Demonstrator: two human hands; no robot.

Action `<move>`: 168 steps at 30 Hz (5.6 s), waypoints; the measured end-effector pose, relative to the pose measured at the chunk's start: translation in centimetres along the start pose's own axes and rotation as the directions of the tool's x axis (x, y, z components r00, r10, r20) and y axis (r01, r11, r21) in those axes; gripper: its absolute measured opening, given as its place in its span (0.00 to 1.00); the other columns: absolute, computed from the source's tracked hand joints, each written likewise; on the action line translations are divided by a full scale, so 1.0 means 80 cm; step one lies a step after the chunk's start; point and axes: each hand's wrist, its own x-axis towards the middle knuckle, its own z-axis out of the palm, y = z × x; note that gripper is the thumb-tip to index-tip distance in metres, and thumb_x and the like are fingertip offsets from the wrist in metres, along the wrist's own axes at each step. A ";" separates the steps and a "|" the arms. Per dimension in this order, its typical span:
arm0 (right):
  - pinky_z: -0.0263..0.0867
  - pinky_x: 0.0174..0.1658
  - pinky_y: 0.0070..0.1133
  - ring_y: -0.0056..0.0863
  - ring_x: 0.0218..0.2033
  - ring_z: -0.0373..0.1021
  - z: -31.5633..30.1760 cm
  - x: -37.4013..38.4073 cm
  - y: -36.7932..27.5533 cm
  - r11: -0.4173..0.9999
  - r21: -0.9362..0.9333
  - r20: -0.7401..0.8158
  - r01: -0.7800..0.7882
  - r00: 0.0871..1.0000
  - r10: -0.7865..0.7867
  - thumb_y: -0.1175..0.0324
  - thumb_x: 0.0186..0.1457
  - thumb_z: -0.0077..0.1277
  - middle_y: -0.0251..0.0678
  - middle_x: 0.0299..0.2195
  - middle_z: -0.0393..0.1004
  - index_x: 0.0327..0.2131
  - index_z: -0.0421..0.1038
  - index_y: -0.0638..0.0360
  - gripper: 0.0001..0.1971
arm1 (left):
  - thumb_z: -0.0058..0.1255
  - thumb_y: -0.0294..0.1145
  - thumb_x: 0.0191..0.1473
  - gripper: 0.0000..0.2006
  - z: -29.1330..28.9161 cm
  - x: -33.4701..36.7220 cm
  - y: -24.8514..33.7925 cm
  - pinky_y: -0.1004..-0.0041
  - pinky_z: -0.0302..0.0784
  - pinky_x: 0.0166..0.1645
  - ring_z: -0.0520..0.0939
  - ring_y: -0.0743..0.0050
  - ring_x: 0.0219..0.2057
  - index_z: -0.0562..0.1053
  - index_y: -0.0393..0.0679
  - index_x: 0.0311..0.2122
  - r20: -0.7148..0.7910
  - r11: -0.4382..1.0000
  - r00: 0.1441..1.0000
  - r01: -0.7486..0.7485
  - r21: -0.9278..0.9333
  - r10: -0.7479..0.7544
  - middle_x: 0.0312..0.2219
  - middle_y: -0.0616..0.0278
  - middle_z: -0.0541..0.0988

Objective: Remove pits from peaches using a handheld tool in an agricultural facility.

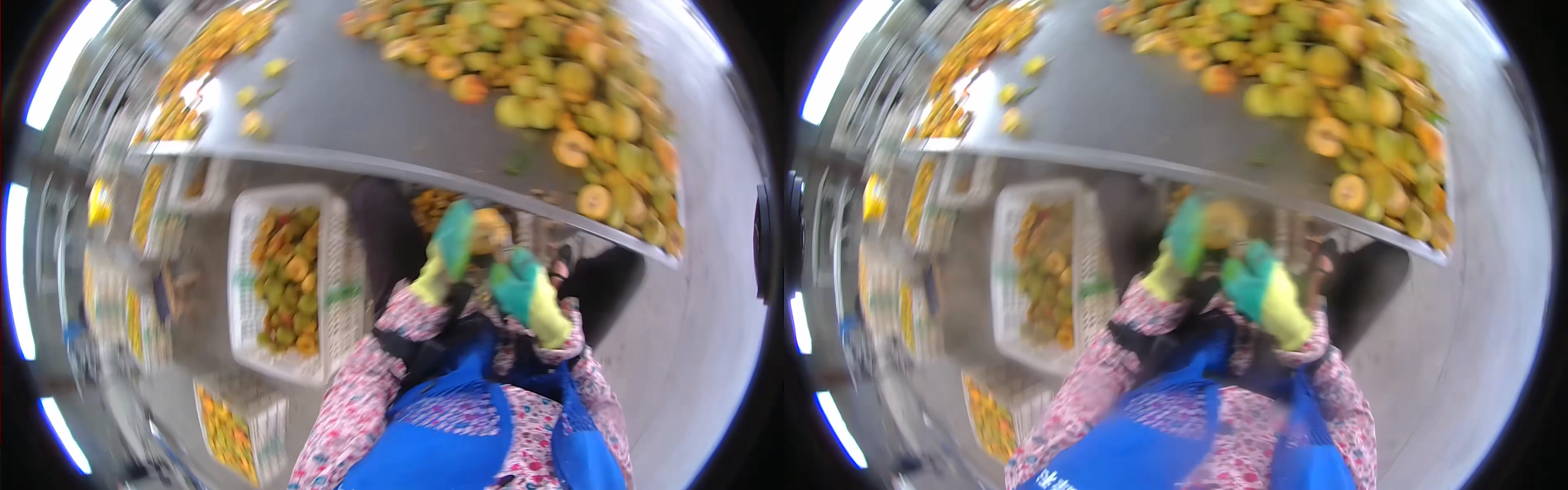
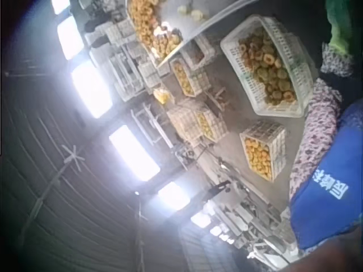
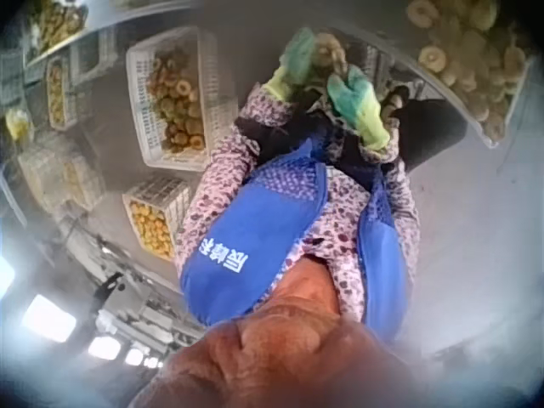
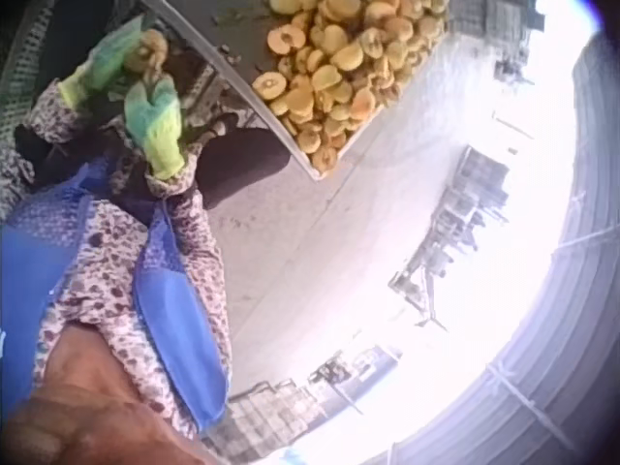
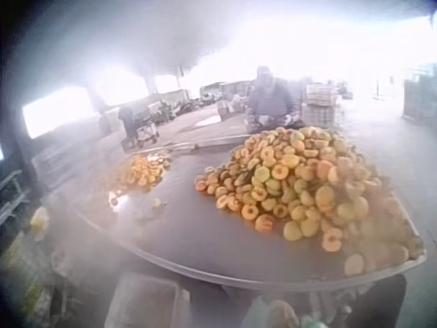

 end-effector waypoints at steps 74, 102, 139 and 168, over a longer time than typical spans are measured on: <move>0.65 0.28 0.34 0.47 0.23 0.70 -0.036 -0.028 -0.064 0.911 0.304 -0.168 -0.279 0.925 0.340 0.64 0.49 0.48 0.51 0.19 0.70 0.32 0.61 0.62 0.12 | 0.30 0.50 0.60 0.27 0.129 -0.027 0.026 0.71 0.72 0.48 0.75 0.69 0.43 0.62 0.36 0.53 -0.242 0.732 0.943 -0.004 0.681 0.231 0.44 0.56 0.72; 0.58 0.15 0.24 0.26 0.11 0.64 0.004 -0.032 -0.043 0.884 -0.464 -0.235 0.053 0.955 -0.181 0.70 0.43 0.45 0.33 0.14 0.63 0.26 0.65 0.66 0.08 | 0.38 0.38 0.57 0.18 0.108 -0.021 0.001 0.70 0.73 0.45 0.77 0.64 0.39 0.67 0.32 0.44 -0.029 0.339 0.933 -0.101 0.935 0.358 0.38 0.50 0.76; 0.66 0.21 0.26 0.31 0.18 0.71 -0.098 -0.016 -0.056 0.731 0.491 0.341 -0.474 0.876 0.340 0.66 0.41 0.51 0.44 0.20 0.72 0.27 0.68 0.69 0.13 | 0.35 0.30 0.57 0.15 0.120 0.017 0.013 0.74 0.73 0.39 0.79 0.69 0.33 0.72 0.30 0.39 0.119 0.557 0.977 -0.200 0.806 0.178 0.36 0.52 0.78; 0.65 0.23 0.25 0.33 0.20 0.71 -0.092 -0.027 -0.074 0.649 0.513 0.438 -0.562 0.822 0.365 0.67 0.42 0.49 0.42 0.20 0.72 0.27 0.70 0.67 0.11 | 0.38 0.31 0.57 0.14 0.133 -0.001 0.001 0.79 0.72 0.36 0.78 0.75 0.30 0.74 0.32 0.37 -0.054 0.676 0.964 -0.142 0.724 0.261 0.31 0.56 0.79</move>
